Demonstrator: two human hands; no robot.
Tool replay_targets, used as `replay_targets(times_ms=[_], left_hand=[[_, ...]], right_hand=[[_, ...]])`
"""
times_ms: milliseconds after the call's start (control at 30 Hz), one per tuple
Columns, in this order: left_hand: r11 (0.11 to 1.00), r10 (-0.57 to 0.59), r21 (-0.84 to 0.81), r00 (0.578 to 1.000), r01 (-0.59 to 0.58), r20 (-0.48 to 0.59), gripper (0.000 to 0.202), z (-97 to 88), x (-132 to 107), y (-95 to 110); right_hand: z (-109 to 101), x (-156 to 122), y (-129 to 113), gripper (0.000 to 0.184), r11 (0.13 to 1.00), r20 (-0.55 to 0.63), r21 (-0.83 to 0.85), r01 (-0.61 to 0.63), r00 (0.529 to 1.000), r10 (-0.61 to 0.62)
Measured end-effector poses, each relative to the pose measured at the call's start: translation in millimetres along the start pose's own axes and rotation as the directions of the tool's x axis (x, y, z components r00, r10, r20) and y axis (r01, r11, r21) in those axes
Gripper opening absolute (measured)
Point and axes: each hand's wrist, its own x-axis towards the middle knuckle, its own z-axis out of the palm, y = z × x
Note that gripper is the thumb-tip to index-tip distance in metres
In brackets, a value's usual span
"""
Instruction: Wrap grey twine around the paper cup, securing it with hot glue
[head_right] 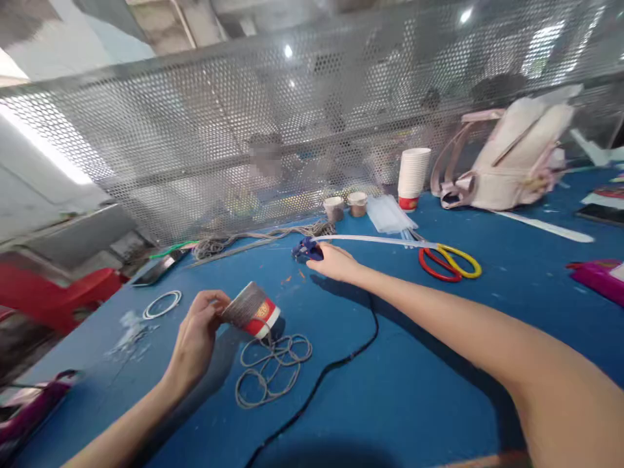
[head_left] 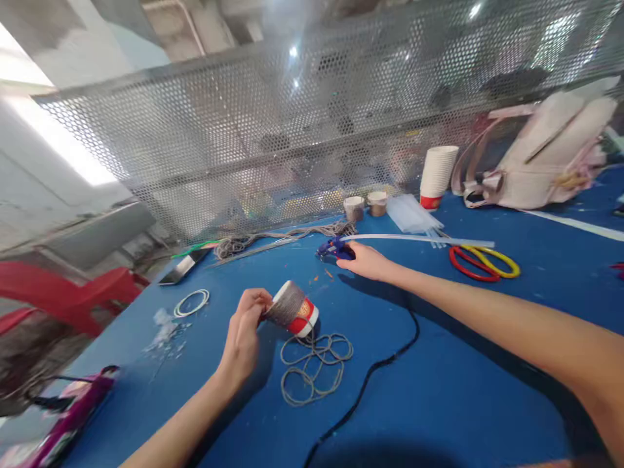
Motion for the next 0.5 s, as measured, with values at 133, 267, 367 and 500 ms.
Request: replay_targets(times_ms=[133,267,367,500], left_hand=[[0.989,0.015,0.150,0.998,-0.007,-0.056,0.020,-2.1,-1.5,4.9],[0.981,0.045,0.193,0.997,-0.031,-0.070,0.021,-0.3,-1.9,6.6],[0.986,0.027,0.165,0.997,-0.015,-0.070,0.020,1.0,-2.4,5.4],[0.991,0.019,0.131,0.996,-0.007,-0.086,0.016,0.6,-3.2,5.4]], right_hand=[[9.6,11.1,-5.4,0.026,1.000,-0.006,0.024,-0.018,1.000,0.019],[12.9,15.2,-7.9,0.019,0.998,-0.055,0.057,-0.037,0.998,0.040],[9.4,10.8,-10.0,0.014,0.995,-0.110,0.092,-0.029,0.993,0.039],[-2.9,-9.4,-15.8,0.014,0.985,-0.175,0.169,0.037,0.985,-0.007]])
